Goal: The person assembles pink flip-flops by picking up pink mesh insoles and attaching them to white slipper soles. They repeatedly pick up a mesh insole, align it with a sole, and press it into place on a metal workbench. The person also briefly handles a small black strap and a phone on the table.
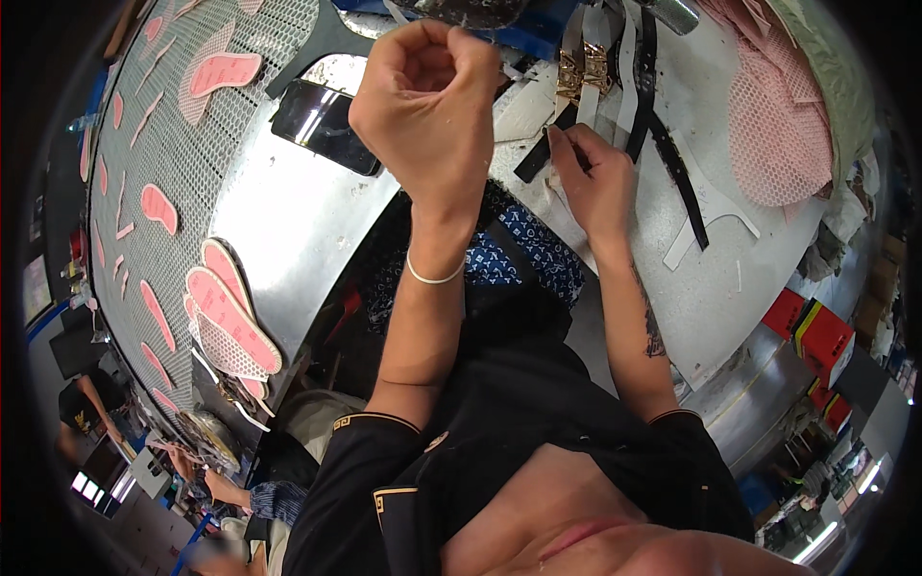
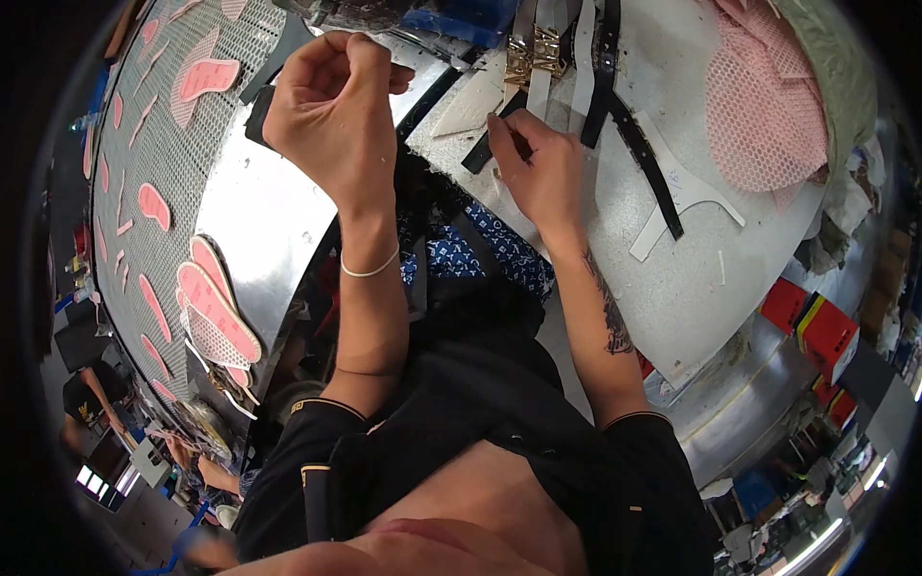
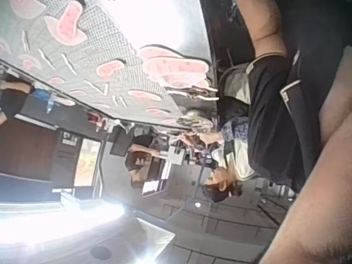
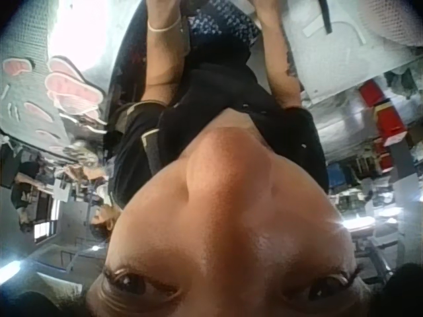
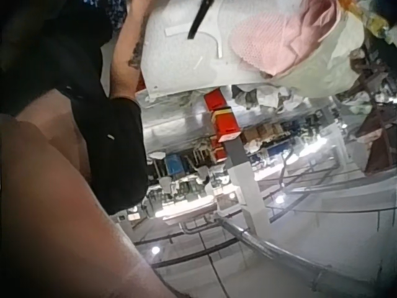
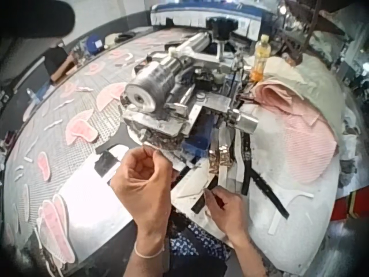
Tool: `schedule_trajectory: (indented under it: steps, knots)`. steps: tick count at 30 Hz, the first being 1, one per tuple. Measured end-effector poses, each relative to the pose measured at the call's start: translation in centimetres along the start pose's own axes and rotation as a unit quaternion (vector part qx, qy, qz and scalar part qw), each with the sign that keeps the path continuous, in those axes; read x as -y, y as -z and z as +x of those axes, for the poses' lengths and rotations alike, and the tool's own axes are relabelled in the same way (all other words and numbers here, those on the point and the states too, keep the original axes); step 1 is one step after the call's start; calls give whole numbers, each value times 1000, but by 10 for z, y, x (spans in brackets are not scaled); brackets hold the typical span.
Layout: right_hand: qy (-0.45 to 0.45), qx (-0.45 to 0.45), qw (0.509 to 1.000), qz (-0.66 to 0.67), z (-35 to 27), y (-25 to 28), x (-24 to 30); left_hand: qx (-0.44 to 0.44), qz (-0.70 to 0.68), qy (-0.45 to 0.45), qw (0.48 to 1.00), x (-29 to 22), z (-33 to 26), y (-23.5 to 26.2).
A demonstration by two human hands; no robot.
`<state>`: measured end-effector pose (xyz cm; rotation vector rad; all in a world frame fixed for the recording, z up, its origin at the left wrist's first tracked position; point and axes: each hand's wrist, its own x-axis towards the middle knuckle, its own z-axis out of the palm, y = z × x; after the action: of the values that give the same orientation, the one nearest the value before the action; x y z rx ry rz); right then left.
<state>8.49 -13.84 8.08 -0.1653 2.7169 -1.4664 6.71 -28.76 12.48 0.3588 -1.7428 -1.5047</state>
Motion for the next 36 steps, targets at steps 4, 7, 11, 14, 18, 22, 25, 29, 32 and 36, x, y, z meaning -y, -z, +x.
schedule_trajectory:
  steps: [4,7,11,14,18,22,25,29,32,36]
  knots:
    - [-6,9,1000,21,1,1,1,-27,-4,47,999,-3,0,9]
    - [1,14,1000,16,1,1,-3,-21,-22,15,999,-1,-4,15]
    - [-6,16,1000,10,1,1,-1,10,-106,73,992,0,-14,6]
    - [-4,7,1000,9,0,0,-1,67,-96,115,986,-5,-20,1]
    - [-2,12,1000,-3,1,1,-4,135,-197,243,940,-1,-19,0]
    - [5,15,1000,9,2,3,-4,168,-370,322,855,-2,-15,0]
    - [7,17,1000,12,3,4,-5,165,-466,351,795,0,-11,3]
    - [-7,28,999,16,4,4,-4,126,-537,426,717,-6,-6,1]
    - [2,33,999,0,3,3,-9,111,-613,471,625,-6,-4,3]
    - [-1,31,999,15,2,2,-11,98,-663,509,540,-8,-3,3]
